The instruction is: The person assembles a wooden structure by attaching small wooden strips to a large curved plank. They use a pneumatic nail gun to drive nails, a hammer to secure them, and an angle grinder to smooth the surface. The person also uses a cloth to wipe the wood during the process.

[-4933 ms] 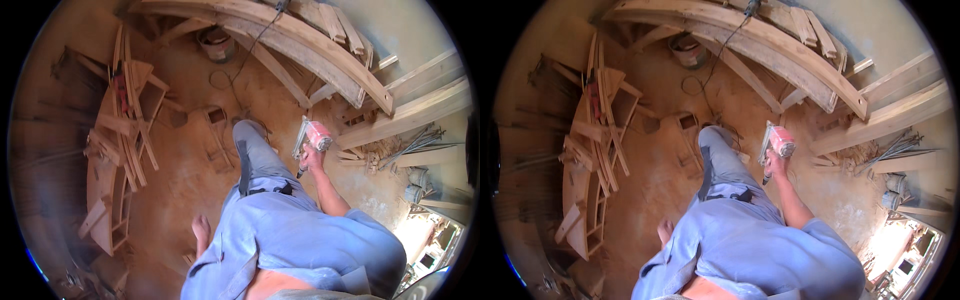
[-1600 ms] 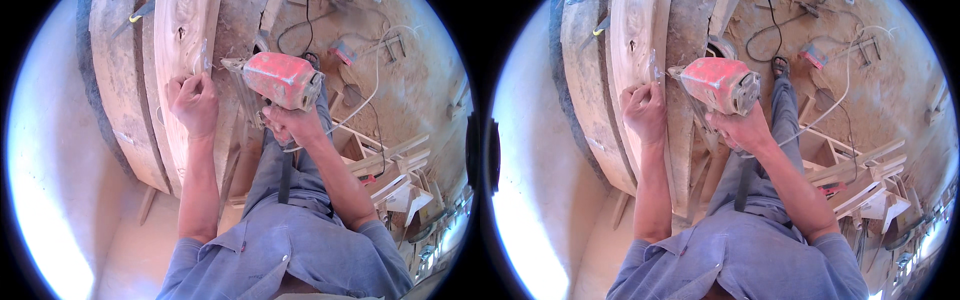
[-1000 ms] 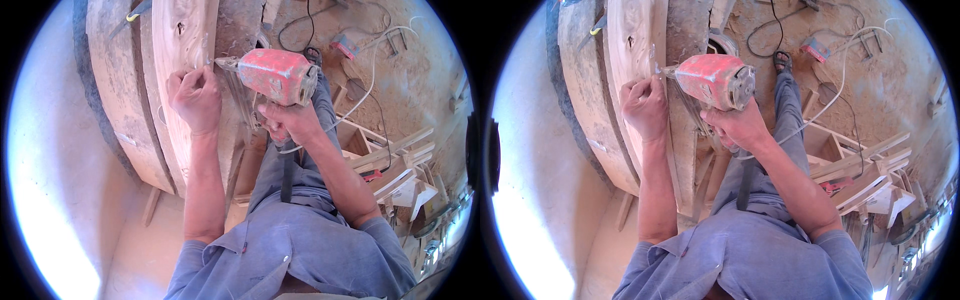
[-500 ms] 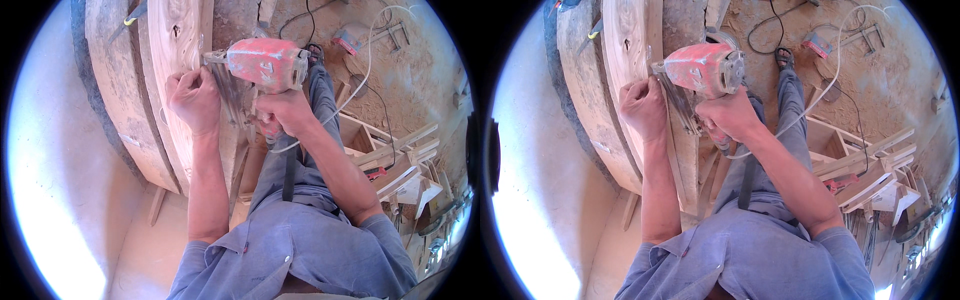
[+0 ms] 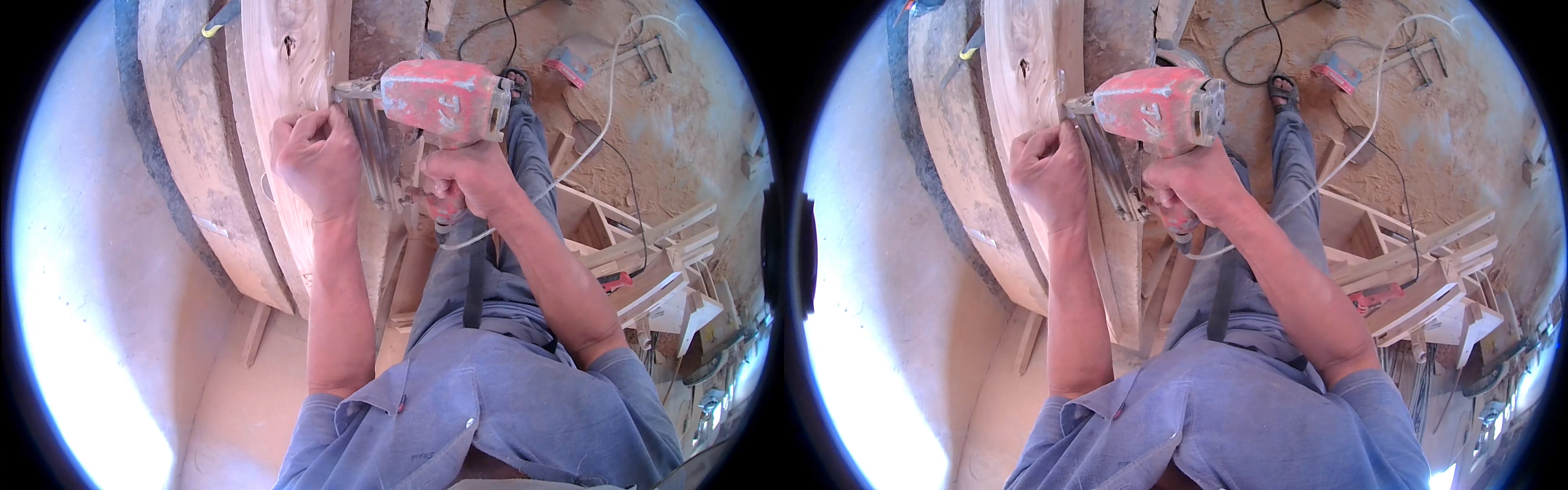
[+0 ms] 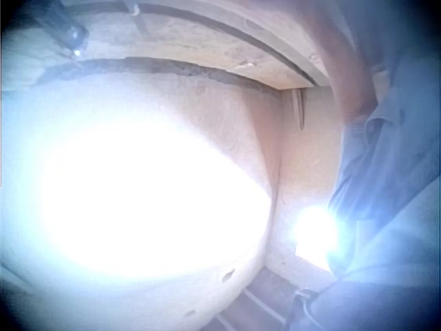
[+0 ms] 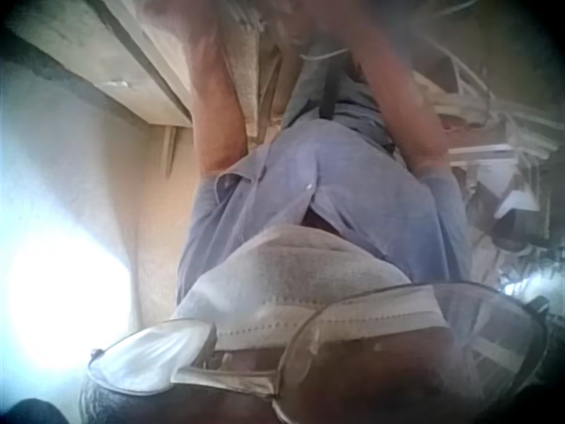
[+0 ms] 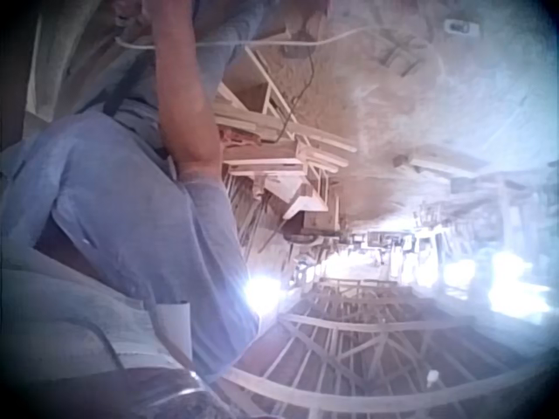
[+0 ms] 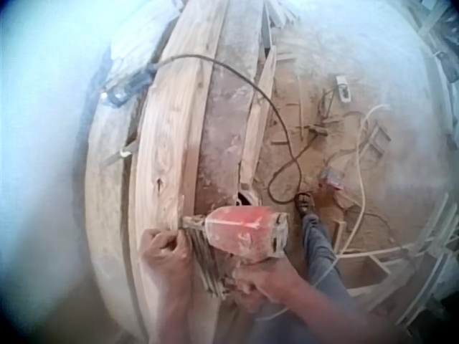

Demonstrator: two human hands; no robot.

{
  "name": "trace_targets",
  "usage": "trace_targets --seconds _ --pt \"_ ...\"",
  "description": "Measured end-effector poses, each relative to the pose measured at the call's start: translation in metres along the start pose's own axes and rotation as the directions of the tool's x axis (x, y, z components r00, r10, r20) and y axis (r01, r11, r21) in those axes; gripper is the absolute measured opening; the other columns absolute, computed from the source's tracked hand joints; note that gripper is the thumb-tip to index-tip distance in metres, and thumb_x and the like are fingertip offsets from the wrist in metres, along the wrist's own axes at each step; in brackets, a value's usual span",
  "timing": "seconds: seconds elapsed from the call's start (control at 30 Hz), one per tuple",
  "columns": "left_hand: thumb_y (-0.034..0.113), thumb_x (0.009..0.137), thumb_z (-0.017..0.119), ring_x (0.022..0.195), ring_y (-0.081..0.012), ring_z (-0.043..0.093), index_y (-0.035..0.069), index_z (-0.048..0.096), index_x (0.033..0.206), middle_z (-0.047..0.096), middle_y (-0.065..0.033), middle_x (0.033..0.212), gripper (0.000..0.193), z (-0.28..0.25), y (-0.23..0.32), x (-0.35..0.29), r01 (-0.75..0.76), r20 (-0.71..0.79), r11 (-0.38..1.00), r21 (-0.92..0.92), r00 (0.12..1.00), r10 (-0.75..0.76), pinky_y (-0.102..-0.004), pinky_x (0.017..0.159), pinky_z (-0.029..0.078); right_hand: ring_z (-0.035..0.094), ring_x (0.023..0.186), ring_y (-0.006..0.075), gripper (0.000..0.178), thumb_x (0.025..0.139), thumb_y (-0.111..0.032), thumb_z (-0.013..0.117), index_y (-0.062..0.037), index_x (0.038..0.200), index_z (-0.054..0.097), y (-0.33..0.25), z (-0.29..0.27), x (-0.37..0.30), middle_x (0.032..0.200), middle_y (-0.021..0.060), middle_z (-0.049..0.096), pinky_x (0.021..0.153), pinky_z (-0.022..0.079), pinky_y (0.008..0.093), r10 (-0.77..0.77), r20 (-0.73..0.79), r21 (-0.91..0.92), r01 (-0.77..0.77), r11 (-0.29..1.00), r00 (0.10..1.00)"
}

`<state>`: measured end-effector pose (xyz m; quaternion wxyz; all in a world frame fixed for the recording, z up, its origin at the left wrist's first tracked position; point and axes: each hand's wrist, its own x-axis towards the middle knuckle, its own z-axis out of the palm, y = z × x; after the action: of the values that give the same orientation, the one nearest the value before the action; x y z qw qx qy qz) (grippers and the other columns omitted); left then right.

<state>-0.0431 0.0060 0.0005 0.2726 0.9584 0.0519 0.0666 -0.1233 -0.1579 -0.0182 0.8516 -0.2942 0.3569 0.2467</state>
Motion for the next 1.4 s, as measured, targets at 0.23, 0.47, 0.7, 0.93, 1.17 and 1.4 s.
trace_targets --seconds 0.23,0.47,0.7,0.93,1.17,1.4 --pt "0.002 0.077 0.077 0.064 -0.0179 0.059 0.0 0.076 0.077 0.061 -0.0083 0.077 0.003 0.0 0.0 0.0 -0.007 0.001 1.0 -0.017 1.0 0.007 -0.0323 0.058 0.046 0.049 0.048 0.0107 0.017 0.073 0.009 0.061 -0.0008 0.086 0.057 -0.003 -0.002 -0.002 0.063 0.0019 0.054 0.043 0.04 0.0309 -0.06 0.0 -0.095 0.06 0.994 0.998" --pt "0.005 0.077 0.078 0.079 -0.0226 0.061 0.0 0.076 0.079 0.063 -0.0087 0.084 0.006 -0.001 -0.007 -0.004 -0.067 -0.01 0.997 0.049 0.998 0.067 -0.0354 0.07 0.049 0.051 0.056 0.0117 0.01 0.078 0.001 0.065 -0.0016 0.086 0.061 0.002 -0.009 -0.02 0.063 0.0037 0.054 0.055 0.044 0.0325 0.014 0.004 -0.058 -0.013 0.998 1.0" --pt "0.015 0.075 0.084 0.118 -0.0381 0.054 0.0 0.069 0.114 0.06 -0.0182 0.123 0.044 -0.018 -0.02 -0.012 -0.214 -0.019 0.949 0.23 0.974 0.225 -0.0484 0.102 0.043 0.048 0.051 0.0099 0.025 0.074 0.007 0.062 0.0 0.098 0.062 0.014 -0.015 -0.016 0.065 0.0017 0.052 0.047 0.042 0.031 -0.023 0.003 -0.001 0.023 1.0 1.0" --pt "0.026 0.079 0.08 0.131 -0.0484 0.045 -0.002 0.064 0.125 0.049 -0.0285 0.143 0.056 -0.014 -0.038 -0.012 -0.249 0.036 0.909 0.334 0.967 0.251 -0.0562 0.111 0.037 0.046 0.047 0.0089 0.034 0.072 0.009 0.059 0.001 0.105 0.063 0.008 -0.005 -0.014 0.062 0.0005 0.049 0.042 0.042 0.0312 0.014 0.058 0.011 -0.014 1.0 0.998" --pt "0.027 0.076 0.079 0.131 -0.0517 0.044 -0.004 0.064 0.124 0.05 -0.03 0.142 0.059 -0.006 -0.044 -0.012 -0.298 -0.01 0.872 0.388 0.945 0.327 -0.0586 0.112 0.036 0.045 0.047 0.0088 0.03 0.073 0.009 0.06 -0.0003 0.101 0.063 0.013 -0.003 -0.007 0.062 -0.0002 0.048 0.041 0.039 0.0301 0.033 0.03 0.011 -0.034 0.999 0.999" --pt "0.028 0.072 0.08 0.131 -0.0507 0.045 -0.008 0.059 0.128 0.053 -0.0285 0.14 0.07 -0.003 -0.057 -0.01 -0.335 -0.067 0.866 0.371 0.92 0.385 -0.0574 0.112 0.037 0.046 0.049 0.0089 0.028 0.073 0.009 0.061 -0.0012 0.099 0.063 0.013 -0.008 0.001 0.065 -0.0008 0.049 0.042 0.037 0.029 -0.003 0.08 0.002 0.003 1.0 0.997"
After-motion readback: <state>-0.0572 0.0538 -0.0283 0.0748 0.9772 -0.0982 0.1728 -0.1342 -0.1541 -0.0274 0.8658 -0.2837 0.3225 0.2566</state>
